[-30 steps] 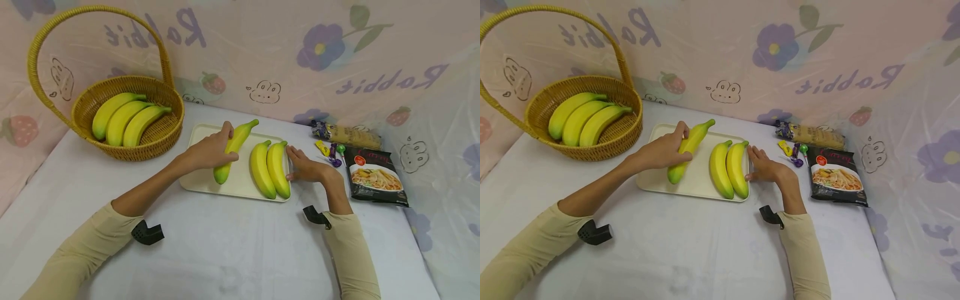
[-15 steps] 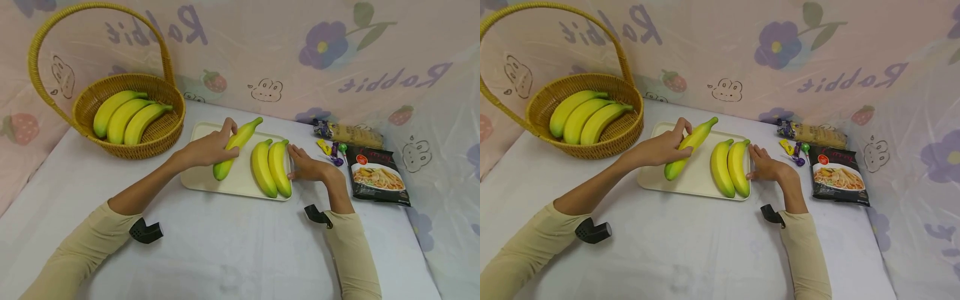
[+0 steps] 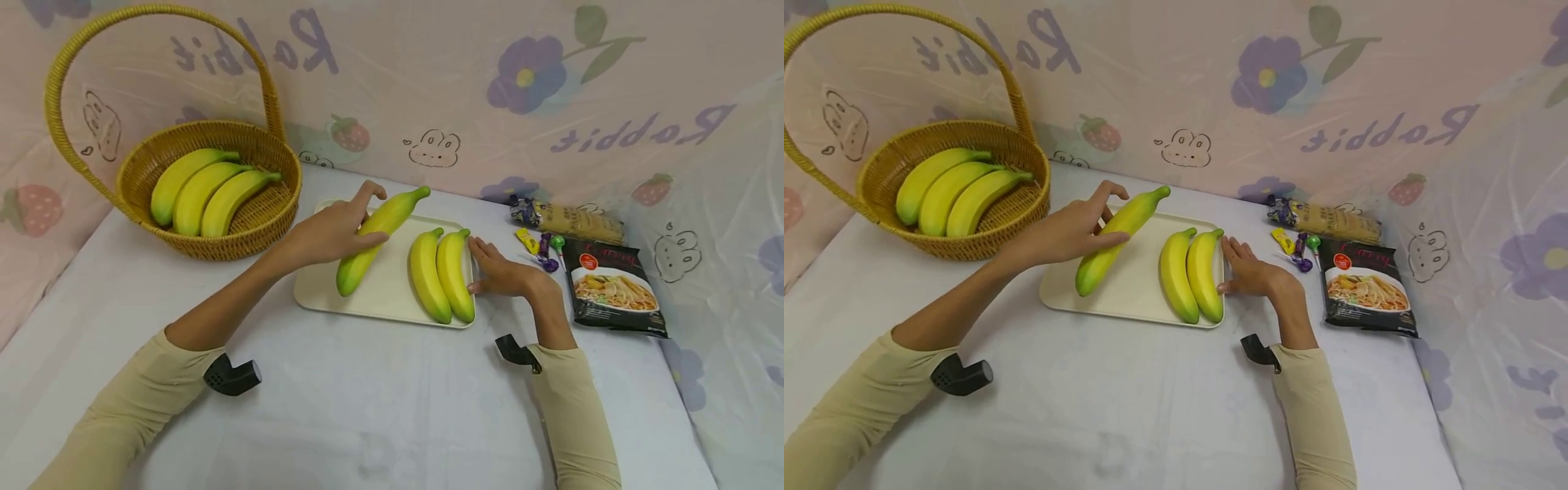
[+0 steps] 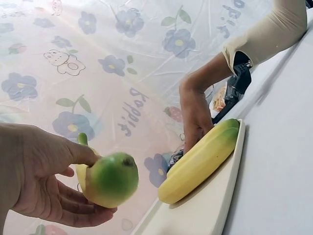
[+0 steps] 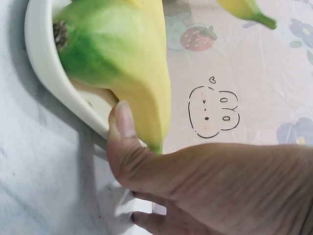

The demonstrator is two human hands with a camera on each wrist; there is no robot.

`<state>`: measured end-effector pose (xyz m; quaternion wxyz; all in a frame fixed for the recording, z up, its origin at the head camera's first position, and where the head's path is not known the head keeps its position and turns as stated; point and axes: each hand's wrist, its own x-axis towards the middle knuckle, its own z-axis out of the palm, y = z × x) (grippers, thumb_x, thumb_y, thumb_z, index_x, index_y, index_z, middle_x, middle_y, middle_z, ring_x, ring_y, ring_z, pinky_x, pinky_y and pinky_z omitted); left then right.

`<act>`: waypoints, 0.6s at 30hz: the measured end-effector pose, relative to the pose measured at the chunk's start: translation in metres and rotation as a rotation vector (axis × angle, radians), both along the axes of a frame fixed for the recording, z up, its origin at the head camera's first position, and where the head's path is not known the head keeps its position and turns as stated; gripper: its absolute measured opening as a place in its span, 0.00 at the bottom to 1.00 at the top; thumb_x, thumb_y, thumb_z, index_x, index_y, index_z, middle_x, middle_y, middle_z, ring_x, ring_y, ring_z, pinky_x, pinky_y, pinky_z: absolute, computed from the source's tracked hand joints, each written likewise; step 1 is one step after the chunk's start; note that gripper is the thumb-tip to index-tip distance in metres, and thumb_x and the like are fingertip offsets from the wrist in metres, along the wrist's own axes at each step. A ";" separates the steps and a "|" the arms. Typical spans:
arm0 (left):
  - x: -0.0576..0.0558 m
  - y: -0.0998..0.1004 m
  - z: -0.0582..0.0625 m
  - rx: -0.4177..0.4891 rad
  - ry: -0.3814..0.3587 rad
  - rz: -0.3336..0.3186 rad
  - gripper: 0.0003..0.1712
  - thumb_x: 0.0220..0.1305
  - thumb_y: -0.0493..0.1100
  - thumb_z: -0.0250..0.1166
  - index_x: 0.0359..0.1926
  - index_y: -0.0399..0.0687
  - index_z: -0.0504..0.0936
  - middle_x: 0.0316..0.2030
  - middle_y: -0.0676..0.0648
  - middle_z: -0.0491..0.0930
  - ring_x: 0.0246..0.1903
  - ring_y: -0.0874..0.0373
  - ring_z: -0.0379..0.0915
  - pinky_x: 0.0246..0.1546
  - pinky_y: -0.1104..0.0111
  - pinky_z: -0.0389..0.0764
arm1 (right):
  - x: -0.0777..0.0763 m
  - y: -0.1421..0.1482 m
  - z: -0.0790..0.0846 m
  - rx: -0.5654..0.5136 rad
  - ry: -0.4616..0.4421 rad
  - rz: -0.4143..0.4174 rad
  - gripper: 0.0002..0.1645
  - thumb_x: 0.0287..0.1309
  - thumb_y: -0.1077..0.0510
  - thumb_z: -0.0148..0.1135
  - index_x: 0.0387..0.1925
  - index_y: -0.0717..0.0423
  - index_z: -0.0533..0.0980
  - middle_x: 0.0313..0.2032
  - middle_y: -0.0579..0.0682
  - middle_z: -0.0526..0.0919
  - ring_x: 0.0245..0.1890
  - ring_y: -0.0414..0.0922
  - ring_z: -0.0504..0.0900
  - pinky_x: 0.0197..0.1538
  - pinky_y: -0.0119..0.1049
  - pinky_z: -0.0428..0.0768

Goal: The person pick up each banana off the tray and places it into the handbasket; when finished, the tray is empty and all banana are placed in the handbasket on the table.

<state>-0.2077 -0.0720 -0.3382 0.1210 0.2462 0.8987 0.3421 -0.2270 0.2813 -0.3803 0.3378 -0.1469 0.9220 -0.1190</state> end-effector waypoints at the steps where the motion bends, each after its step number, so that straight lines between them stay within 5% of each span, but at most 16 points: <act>1: 0.000 -0.001 0.001 0.002 0.008 0.003 0.37 0.76 0.53 0.63 0.75 0.50 0.54 0.47 0.39 0.84 0.36 0.50 0.82 0.39 0.62 0.83 | 0.000 0.000 0.000 0.002 0.000 0.004 0.61 0.74 0.47 0.61 0.84 0.54 0.28 0.83 0.62 0.25 0.83 0.66 0.26 0.81 0.68 0.36; 4: 0.001 -0.005 0.008 0.012 0.038 0.020 0.38 0.75 0.52 0.65 0.75 0.50 0.55 0.55 0.38 0.84 0.44 0.48 0.84 0.46 0.58 0.85 | 0.000 -0.001 0.003 0.001 0.001 0.006 0.61 0.74 0.47 0.61 0.83 0.55 0.28 0.83 0.63 0.25 0.83 0.67 0.26 0.81 0.68 0.36; 18: 0.010 -0.022 0.030 0.049 0.152 0.062 0.40 0.71 0.49 0.69 0.76 0.47 0.59 0.57 0.36 0.83 0.43 0.47 0.86 0.44 0.56 0.88 | 0.002 -0.002 0.002 -0.013 -0.003 0.001 0.61 0.74 0.48 0.61 0.84 0.55 0.28 0.83 0.62 0.25 0.83 0.66 0.27 0.81 0.69 0.36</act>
